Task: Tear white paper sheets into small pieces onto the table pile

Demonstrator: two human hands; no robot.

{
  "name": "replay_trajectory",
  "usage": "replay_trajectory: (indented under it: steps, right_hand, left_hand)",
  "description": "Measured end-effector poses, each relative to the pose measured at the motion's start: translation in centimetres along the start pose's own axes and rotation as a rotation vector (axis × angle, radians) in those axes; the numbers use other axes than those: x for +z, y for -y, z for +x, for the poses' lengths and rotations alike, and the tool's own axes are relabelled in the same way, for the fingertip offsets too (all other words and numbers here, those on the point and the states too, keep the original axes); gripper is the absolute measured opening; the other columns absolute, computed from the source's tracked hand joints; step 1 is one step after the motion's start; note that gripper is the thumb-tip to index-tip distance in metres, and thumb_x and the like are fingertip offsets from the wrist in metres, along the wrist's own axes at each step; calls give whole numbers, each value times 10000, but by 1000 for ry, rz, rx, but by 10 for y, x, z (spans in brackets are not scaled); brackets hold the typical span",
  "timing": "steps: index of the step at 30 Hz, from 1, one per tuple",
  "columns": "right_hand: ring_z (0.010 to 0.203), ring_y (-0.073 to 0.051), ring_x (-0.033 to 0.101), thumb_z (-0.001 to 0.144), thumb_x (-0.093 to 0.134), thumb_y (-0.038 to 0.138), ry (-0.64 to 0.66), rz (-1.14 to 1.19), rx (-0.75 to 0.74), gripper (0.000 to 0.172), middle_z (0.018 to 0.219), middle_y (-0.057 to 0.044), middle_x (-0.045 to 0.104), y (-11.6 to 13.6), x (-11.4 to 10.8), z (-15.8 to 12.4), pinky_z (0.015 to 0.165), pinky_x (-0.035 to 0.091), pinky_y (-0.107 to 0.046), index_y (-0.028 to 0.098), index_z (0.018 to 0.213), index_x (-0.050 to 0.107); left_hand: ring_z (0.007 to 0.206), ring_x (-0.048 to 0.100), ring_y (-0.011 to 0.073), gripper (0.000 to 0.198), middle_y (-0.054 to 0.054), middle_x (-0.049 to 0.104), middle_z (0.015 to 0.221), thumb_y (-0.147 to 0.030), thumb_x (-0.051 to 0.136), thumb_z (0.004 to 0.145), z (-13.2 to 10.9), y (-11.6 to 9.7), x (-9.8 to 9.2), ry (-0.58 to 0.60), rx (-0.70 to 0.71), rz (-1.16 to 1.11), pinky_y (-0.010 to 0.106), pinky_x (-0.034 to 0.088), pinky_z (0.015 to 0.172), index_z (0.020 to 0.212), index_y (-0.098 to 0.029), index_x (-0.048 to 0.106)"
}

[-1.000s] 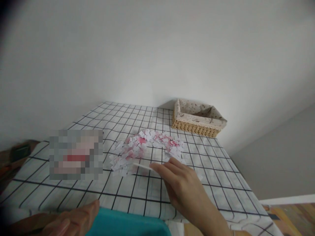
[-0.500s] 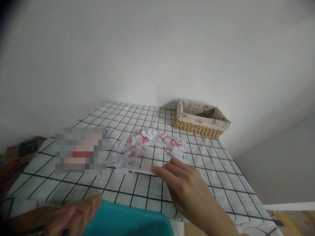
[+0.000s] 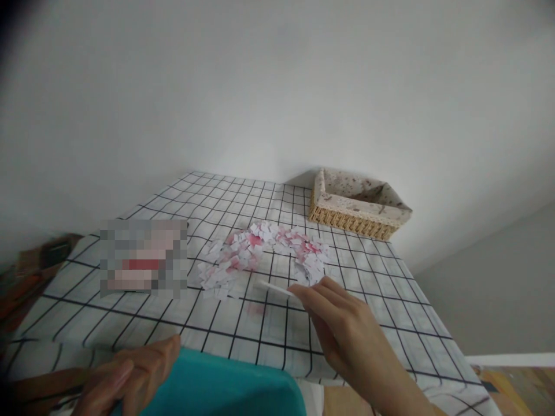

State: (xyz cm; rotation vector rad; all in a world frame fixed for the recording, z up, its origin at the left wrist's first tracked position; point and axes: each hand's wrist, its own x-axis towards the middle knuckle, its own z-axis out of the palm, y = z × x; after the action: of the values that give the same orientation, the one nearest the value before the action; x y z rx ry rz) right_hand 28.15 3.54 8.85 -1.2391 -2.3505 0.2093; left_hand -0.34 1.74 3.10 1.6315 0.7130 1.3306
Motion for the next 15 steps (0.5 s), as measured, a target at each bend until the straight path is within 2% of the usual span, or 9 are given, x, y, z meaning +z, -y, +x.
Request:
replay_trajectory:
  steps: [6,9,11,15]
  right_hand:
    - [700,-191,615,899,485,265,-93,-64,-31,248,741,-63,661,15,7,-11,574,516,-290,228,1062,669]
    - [704,-202,620,890,503,343,-115,-89,-50,263,722,-65,662,24,6,-18,585,527,-301,244,1056,682]
    - [711,-208,625,889,503,367,-113,-89,-61,270,715,-65,664,31,4,-21,594,533,-305,253,1054,684]
    - [720,-210,638,893,501,351,-88,-55,-93,246,718,-59,675,44,-1,-26,597,538,-295,266,1036,682]
  left_hand:
    - [371,415,115,607,-26,388,362,-337,213,991,-7,4,2,35,-2,23,262,417,486,419,-165,327]
    - [373,406,122,585,-23,375,360,-319,215,984,-11,5,4,-37,-15,22,276,400,476,428,-169,321]
    - [365,397,122,575,-27,381,361,-308,207,985,-12,4,6,-65,-19,44,285,401,483,439,-172,324]
    - [366,414,114,608,-36,397,362,-359,192,994,-8,-1,8,-7,6,89,267,409,472,434,-171,334]
